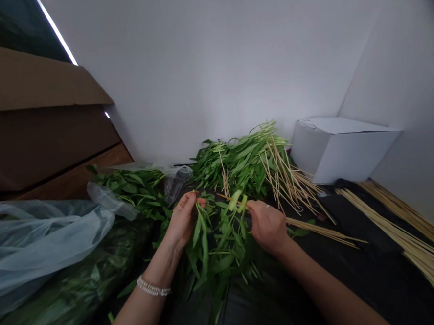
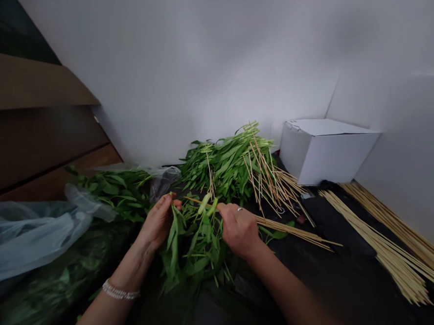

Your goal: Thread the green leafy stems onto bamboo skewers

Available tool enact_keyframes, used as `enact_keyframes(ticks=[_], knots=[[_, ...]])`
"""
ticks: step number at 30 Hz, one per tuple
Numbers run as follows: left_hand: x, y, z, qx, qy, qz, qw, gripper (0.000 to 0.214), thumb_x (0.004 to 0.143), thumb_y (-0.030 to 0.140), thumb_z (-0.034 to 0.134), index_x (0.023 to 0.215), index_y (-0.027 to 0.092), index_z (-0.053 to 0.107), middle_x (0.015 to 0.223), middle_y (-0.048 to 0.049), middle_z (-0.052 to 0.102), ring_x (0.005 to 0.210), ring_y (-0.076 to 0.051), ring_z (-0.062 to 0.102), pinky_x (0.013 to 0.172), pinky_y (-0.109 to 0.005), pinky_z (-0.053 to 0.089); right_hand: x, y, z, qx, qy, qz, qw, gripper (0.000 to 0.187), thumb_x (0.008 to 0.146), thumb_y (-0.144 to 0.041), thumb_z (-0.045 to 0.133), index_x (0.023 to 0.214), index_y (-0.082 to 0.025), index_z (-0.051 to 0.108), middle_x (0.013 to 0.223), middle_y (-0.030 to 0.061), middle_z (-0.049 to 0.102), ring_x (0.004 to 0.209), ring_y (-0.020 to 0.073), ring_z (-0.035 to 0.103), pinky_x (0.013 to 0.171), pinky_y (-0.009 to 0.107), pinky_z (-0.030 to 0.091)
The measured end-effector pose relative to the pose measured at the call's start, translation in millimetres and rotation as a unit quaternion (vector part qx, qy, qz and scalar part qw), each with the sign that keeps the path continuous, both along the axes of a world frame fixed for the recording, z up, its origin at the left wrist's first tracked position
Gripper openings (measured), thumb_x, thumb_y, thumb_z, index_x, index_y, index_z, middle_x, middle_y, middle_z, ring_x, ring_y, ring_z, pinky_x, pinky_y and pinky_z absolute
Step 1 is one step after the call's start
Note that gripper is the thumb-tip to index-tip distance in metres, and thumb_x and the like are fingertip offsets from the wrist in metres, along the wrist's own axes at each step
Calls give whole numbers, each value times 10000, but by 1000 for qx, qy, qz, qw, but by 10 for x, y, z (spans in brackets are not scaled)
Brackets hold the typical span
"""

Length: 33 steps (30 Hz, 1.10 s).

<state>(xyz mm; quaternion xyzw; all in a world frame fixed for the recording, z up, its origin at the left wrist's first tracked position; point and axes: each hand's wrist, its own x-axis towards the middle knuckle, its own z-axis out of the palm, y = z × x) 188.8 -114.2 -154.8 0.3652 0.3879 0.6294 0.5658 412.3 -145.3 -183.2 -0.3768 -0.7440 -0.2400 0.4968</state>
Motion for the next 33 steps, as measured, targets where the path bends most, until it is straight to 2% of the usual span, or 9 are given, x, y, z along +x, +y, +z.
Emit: enact_keyframes(ticks=[3,9,14,24,33], knots=[[12,-5,-32,-6,32,-20,999,363,578,411,857,782,169,677,709,1,716,615,-99,612,593,-200,458,-42,-11,-14,-11,-27,18,999,260,906,-83,374,1061,-133,577,816,60,661,691,143,586,653,253,417],[30,-29,-46,-28,30,-74,996,367,617,350,847,900,135,754,826,-67,755,747,-154,669,756,-261,505,-82,3,-88,-78,-104,-9,991,317,903,-84,352,1035,-135,635,763,54,623,678,149,548,639,260,403],[62,-63,-56,-28,34,-140,989,363,677,322,812,982,135,749,887,-87,759,779,-158,683,807,-268,502,-76,16,-115,-86,-107,-28,990,308,898,-79,381,1063,-128,636,777,57,625,694,153,550,637,260,400],[55,-45,-68,-48,30,-93,994,348,606,271,856,921,150,765,825,-58,763,746,-145,680,760,-254,521,-69,8,-85,-85,-100,-33,991,296,905,-79,387,1059,-127,635,797,54,644,677,155,549,625,269,386],[59,-42,-70,-45,38,-95,994,371,612,293,850,943,148,766,802,-52,755,731,-136,661,740,-240,499,-72,15,-106,-92,-103,-36,990,295,910,-84,391,1064,-133,637,795,54,649,683,154,554,635,267,384]])
